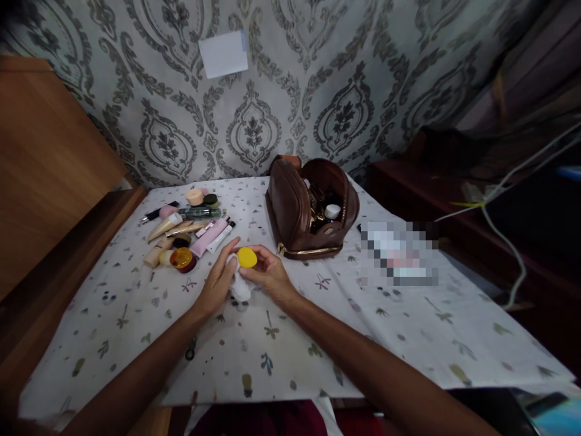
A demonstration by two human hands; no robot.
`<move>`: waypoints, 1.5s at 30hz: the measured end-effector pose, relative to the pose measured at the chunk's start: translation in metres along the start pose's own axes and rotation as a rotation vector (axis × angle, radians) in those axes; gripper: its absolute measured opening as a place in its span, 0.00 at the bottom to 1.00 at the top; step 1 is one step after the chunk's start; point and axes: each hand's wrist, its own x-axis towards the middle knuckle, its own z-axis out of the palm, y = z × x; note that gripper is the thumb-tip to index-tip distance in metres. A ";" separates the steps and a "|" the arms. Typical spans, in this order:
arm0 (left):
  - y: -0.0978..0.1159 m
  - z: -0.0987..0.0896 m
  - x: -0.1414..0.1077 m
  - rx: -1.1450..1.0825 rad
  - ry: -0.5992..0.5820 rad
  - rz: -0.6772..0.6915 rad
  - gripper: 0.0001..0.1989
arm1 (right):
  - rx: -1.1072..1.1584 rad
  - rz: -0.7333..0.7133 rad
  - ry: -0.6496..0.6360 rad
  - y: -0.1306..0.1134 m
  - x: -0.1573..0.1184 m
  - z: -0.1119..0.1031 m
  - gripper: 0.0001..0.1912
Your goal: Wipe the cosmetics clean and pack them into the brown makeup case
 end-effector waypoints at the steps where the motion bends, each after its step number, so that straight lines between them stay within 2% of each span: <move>1: -0.001 -0.001 0.000 -0.004 0.015 -0.016 0.24 | -0.008 -0.011 0.001 0.001 0.000 0.000 0.26; 5: -0.008 -0.004 0.004 -0.123 0.029 -0.097 0.21 | -0.075 -0.079 0.014 0.003 0.000 -0.002 0.27; 12: -0.020 -0.007 0.016 -0.502 0.090 -0.271 0.16 | -0.368 -0.250 -0.102 0.001 0.000 -0.008 0.26; 16: -0.018 -0.009 0.016 -0.574 0.065 -0.351 0.18 | -0.504 -0.295 -0.160 0.001 -0.003 -0.010 0.25; 21: -0.010 -0.007 0.013 -0.612 0.088 -0.390 0.21 | -0.593 -0.352 -0.190 0.000 -0.009 -0.007 0.24; 25: -0.008 -0.005 0.011 -0.606 0.079 -0.386 0.22 | -0.582 -0.399 -0.211 -0.003 -0.012 -0.003 0.21; 31: -0.016 -0.012 0.016 -0.669 0.079 -0.399 0.21 | -0.330 -0.278 -0.226 -0.001 -0.010 0.000 0.22; 36: -0.013 -0.013 0.015 -0.658 0.062 -0.428 0.23 | -0.306 -0.191 -0.181 -0.001 -0.010 0.002 0.24; 40: -0.010 -0.008 0.011 -0.588 0.074 -0.352 0.30 | -0.300 -0.132 -0.092 -0.001 -0.008 0.003 0.24; 43: -0.010 -0.009 0.008 -0.377 0.090 -0.243 0.33 | -0.252 -0.106 -0.047 -0.002 -0.006 0.003 0.24; 45: -0.010 -0.013 0.005 -0.184 0.048 -0.144 0.36 | -0.233 -0.093 -0.019 -0.003 -0.006 0.002 0.25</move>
